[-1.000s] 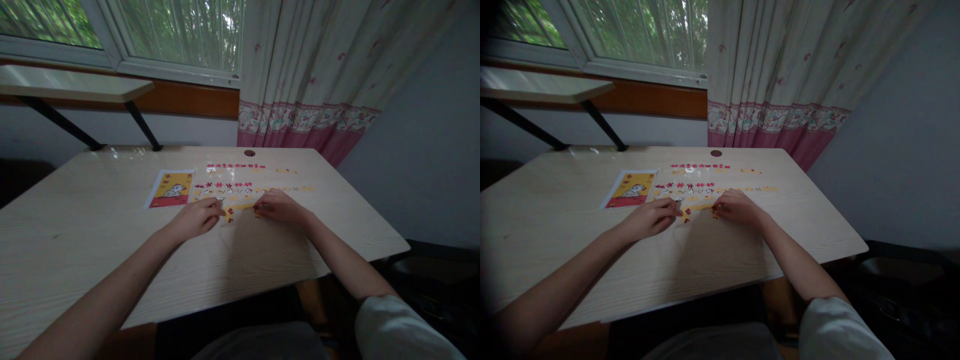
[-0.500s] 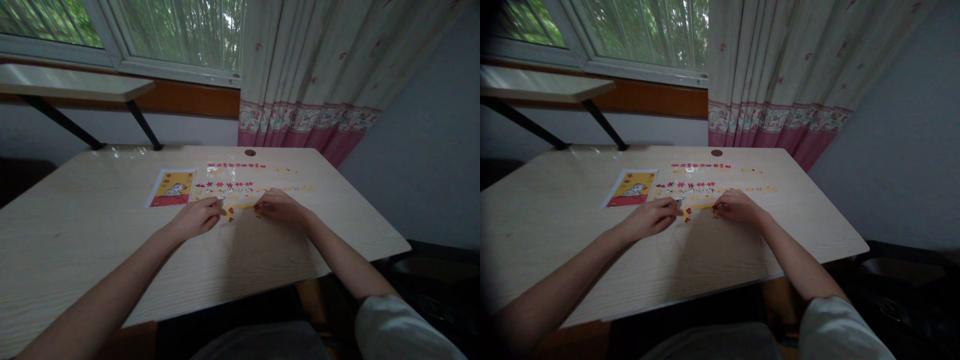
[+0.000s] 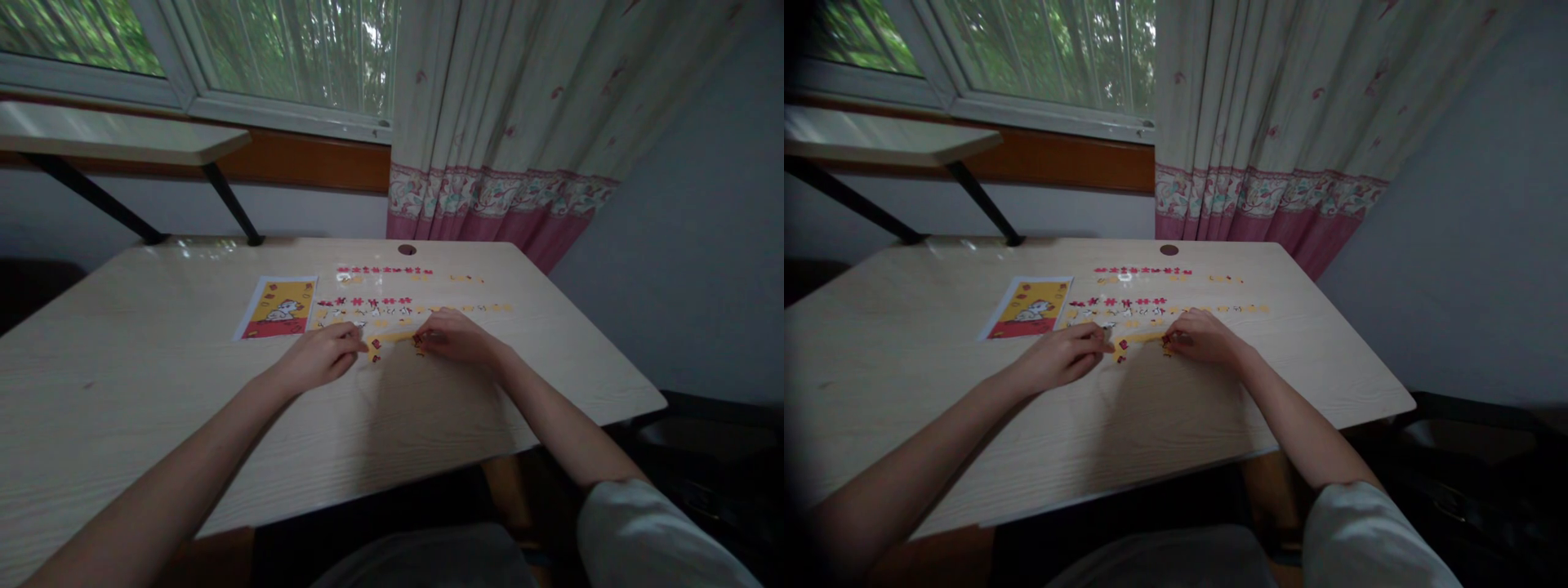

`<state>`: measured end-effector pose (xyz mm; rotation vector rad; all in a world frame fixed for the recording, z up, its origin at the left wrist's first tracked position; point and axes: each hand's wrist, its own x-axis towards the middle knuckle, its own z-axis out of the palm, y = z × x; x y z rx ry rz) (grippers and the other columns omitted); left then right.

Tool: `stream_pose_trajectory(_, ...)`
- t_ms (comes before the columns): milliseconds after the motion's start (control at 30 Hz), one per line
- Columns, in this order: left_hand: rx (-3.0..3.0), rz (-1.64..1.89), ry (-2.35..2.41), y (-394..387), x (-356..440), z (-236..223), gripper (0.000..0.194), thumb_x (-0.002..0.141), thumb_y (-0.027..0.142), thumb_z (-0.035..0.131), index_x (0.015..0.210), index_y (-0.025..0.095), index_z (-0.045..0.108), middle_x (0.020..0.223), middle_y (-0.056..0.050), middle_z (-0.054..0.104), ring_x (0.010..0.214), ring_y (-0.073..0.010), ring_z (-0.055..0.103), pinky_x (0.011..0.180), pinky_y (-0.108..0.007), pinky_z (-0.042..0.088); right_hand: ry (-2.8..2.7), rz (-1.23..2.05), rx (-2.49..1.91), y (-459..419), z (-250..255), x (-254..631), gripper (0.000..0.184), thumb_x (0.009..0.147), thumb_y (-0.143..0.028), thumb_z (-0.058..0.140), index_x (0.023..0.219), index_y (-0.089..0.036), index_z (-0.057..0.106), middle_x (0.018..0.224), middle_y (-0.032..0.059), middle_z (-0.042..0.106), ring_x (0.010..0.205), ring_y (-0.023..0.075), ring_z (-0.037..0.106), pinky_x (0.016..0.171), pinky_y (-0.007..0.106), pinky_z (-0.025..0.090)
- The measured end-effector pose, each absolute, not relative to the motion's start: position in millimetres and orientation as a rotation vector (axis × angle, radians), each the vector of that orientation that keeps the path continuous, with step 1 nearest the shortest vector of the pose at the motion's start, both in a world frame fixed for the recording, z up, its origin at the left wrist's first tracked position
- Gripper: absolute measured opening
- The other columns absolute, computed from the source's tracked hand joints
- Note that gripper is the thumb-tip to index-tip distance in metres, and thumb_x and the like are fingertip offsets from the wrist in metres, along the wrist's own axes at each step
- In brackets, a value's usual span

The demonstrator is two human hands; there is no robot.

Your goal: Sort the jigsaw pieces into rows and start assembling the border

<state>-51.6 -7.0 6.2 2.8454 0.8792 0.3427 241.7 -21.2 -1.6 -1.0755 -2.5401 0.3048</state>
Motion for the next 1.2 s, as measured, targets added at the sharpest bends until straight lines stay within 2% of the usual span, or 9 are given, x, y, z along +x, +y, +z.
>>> stream_pose_trajectory(133,2.853,0.364,0.884,-8,-51,6,0.030,0.081,0.015,0.040,0.096,0.020,0.066,0.094,-0.006,0.058,0.082,-0.0168,0.058,0.067,-0.026,0.048,-2.467,0.367,-1.144,-16,-2,245,0.019,0.079,-0.031,0.058,0.092,-0.019,0.065,0.085,0.0032,0.066,0.081,0.0132,0.057,0.077,0.026,0.039)
stream_pose_trajectory(300,2.864,0.389,0.895,-8,-51,5,0.031,0.081,0.014,0.039,0.100,0.018,0.064,0.096,-0.007,0.057,0.084,-0.0180,0.058,0.069,-0.028,0.049,-2.187,0.305,-1.582,6,7,271,0.022,0.080,-0.031,0.055,0.093,-0.017,0.067,0.083,0.0048,0.066,0.071,0.0124,0.057,0.068,0.023,0.041)
stream_pose_trajectory(533,2.889,0.441,0.901,-7,-51,3,0.029,0.083,0.016,0.039,0.099,0.018,0.063,0.095,-0.007,0.056,0.080,-0.0165,0.057,0.064,-0.026,0.048,-1.979,0.006,-2.046,60,-7,310,0.034,0.082,-0.030,0.051,0.111,-0.015,0.063,0.095,0.0110,0.064,0.086,0.0180,0.058,0.079,0.027,0.042)
stream_pose_trajectory(700,2.891,0.447,0.926,-8,-52,5,0.030,0.082,0.016,0.039,0.101,0.019,0.063,0.098,-0.007,0.055,0.080,-0.0159,0.057,0.064,-0.026,0.048,-1.974,-0.033,-2.049,77,-17,311,0.035,0.083,-0.035,0.048,0.109,-0.017,0.065,0.097,0.0126,0.062,0.091,0.0200,0.057,0.084,0.030,0.041)
stream_pose_trajectory(833,2.884,0.467,0.911,-9,-51,6,0.030,0.082,0.016,0.039,0.100,0.019,0.063,0.096,-0.006,0.055,0.079,-0.0154,0.057,0.065,-0.026,0.048,-2.079,0.003,-1.953,80,-13,309,0.028,0.081,-0.030,0.052,0.100,-0.017,0.068,0.096,0.0110,0.062,0.093,0.0183,0.056,0.085,0.028,0.040)
stream_pose_trajectory(1033,2.896,0.467,0.921,-10,-51,6,0.030,0.082,0.016,0.039,0.100,0.020,0.063,0.097,-0.006,0.056,0.080,-0.0157,0.057,0.063,-0.025,0.048,-2.194,0.105,-1.851,88,-4,310,0.018,0.073,-0.022,0.060,0.085,-0.012,0.069,0.072,0.0060,0.064,0.067,0.0133,0.054,0.067,0.024,0.041)
stream_pose_trajectory(1200,2.850,0.488,0.903,-8,-53,6,0.030,0.081,0.015,0.040,0.100,0.020,0.064,0.097,-0.007,0.056,0.080,-0.0165,0.057,0.063,-0.026,0.047,-2.218,0.152,-1.790,87,2,307,0.012,0.069,-0.016,0.060,0.079,-0.012,0.066,0.071,0.0045,0.063,0.061,0.0105,0.050,0.061,0.022,0.038)
